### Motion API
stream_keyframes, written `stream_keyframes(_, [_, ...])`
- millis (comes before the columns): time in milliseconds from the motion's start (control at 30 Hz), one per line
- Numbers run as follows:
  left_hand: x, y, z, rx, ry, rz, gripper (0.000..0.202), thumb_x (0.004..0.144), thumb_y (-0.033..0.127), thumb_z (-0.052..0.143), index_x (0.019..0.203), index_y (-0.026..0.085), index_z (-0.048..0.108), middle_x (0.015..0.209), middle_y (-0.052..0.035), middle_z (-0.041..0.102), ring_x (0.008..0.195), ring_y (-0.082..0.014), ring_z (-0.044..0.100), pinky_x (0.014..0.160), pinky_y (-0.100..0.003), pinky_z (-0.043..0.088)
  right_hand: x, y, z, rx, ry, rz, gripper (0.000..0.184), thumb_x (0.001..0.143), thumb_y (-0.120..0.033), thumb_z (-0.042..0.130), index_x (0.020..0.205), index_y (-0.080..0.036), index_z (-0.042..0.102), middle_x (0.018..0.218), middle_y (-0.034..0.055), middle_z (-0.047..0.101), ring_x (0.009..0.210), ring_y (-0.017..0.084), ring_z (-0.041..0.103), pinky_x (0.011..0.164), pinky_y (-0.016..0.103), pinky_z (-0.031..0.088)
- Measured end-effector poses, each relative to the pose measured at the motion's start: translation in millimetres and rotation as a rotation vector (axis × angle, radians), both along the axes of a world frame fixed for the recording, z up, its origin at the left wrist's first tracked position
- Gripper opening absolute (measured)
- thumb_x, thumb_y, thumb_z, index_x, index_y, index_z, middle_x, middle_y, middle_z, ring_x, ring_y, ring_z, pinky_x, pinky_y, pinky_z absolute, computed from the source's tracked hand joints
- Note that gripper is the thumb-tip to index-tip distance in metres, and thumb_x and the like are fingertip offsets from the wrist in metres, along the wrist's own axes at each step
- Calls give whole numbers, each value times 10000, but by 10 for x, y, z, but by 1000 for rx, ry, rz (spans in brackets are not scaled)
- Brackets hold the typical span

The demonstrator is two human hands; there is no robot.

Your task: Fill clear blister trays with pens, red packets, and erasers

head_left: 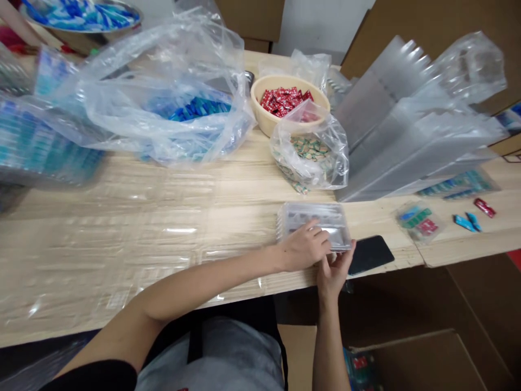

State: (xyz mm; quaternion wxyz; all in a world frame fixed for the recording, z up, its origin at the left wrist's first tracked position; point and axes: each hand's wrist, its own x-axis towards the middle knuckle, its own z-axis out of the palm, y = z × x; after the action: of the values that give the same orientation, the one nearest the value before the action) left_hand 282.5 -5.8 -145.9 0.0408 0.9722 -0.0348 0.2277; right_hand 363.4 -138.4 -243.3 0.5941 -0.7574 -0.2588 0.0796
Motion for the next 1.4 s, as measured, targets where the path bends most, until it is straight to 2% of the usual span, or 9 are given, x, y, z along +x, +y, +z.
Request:
stream_keyframes(133, [-36,137,-46,8,-72,-101,308,989,252,399,833,121,629,798,-66,654,794,-184,632,985,-386,469,-43,-11,-8,58,79,-75,743,784,-459,666,1417,-194,384,1373,165,485,1231,269,521,1060,484,401])
stream_keyframes(267, [-52,200,-70,-35,-99,-136,315,994,246,384,826,120,618,791,-59,644,760,-169,610,1001,-379,465,-75,27,-5,98,66,-104,616,787,-427,665,1332,-219,468,1295,126,540,1143,231,568,1020,453,445])
stream_keyframes(433, [-72,192,-55,-84,-85,-149,293,987,228,392,825,121,611,802,-56,638,784,-169,610,1027,-370,445,-57,21,-39,145,75,-60,593,794,-382,661,1336,-234,471,1282,116,551,1154,228,572,1012,438,459])
stream_keyframes(533, [-58,152,-28,-44,-24,-105,283,985,230,400,843,120,618,825,-64,645,819,-185,614,1020,-388,435,-45,-4,-74,100,83,-32,628,799,-391,654,1374,-231,456,1300,126,551,1188,240,552,1024,456,452])
stream_keyframes(633, [-14,96,-19,0,63,-53,242,964,276,470,883,113,629,863,-79,659,852,-219,620,933,-414,460,-50,-23,-80,64,80,-22,630,814,-408,636,1390,-224,460,1308,136,558,1195,246,555,1034,465,449])
stream_keyframes(733, [30,61,-47,-37,80,-57,236,961,269,481,855,120,631,839,-74,662,836,-215,621,866,-401,459,-57,-30,-64,59,45,-45,602,818,-424,632,1369,-221,502,1302,135,575,1205,245,558,1053,454,441])
stream_keyframes(967, [-19,85,-69,-109,-30,-99,301,991,229,392,850,129,638,811,-50,671,773,-172,610,895,-396,430,-66,-35,-24,43,14,-95,509,821,-463,619,1256,-198,620,1161,122,662,1099,235,620,974,416,502])
stream_keyframes(1300, [-4,116,-71,-108,46,-79,241,968,245,464,876,129,654,857,-59,681,819,-169,616,925,-381,426,1,-58,-92,26,36,-68,523,802,-482,627,1245,-205,623,1147,110,666,1019,225,642,903,388,524])
stream_keyframes(1400, [25,137,-8,-108,83,-70,244,964,262,479,870,127,660,852,-59,682,818,-172,618,922,-380,434,59,-61,-155,33,43,-71,521,789,-480,638,1229,-200,625,1112,100,676,990,225,644,882,386,525])
